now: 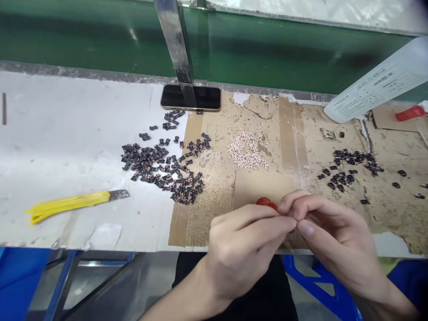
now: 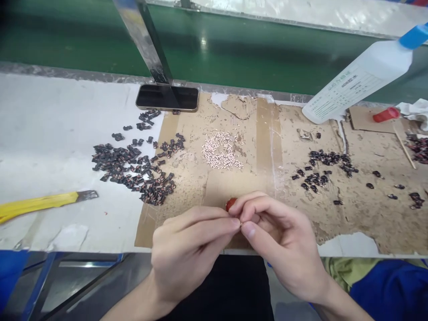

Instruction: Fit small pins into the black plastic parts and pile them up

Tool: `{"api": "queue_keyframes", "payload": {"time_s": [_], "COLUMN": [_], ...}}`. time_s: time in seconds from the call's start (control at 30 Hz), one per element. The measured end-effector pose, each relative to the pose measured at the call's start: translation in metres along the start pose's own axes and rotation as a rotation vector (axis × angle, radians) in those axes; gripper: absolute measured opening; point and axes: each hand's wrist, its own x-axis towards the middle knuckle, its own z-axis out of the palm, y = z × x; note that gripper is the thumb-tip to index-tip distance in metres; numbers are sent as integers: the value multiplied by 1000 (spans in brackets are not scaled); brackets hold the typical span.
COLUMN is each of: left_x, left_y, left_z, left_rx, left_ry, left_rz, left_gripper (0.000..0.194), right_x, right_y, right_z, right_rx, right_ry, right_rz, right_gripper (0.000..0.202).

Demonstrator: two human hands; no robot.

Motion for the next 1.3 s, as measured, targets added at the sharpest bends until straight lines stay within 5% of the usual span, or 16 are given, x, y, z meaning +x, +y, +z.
{"api": "queue_keyframes", "payload": {"time_s": [0.13,0.3,0.43,0.6,0.9,1.13,1.3], "left_x": [-11,-19,-27,-30,-25,-7,-1], "left_y": [1,-7,-14,-13,-10,1,2], "left_z": [2,-12,-23,-24,-27,-9,-4], "left_rx": [-12,-45,-66,-61,-53,-655,-945], "left_ry": [-37,91,121,158,121,-30,-91], "left_rz": [-1,-183,-352,-460,-428,-823,-968], "left_gripper": [14,20,33,26,27,14,11], "right_x": [-13,-20,-18,-14,-11,-18,-19], "right_y": [6,19,24,22,21,3,-3], "right_z": [-1,-13,-16,-11,-11,-5,2], "right_rx": [-105,-543,-855,-955,-942,-476,-245], "right_ry": [10,79,-3,-42,-63,63,27], "right_rz": [-12,-159,-288,-369,-350,-116,-35], "right_gripper": [9,15,17,17,17,16,16]}}
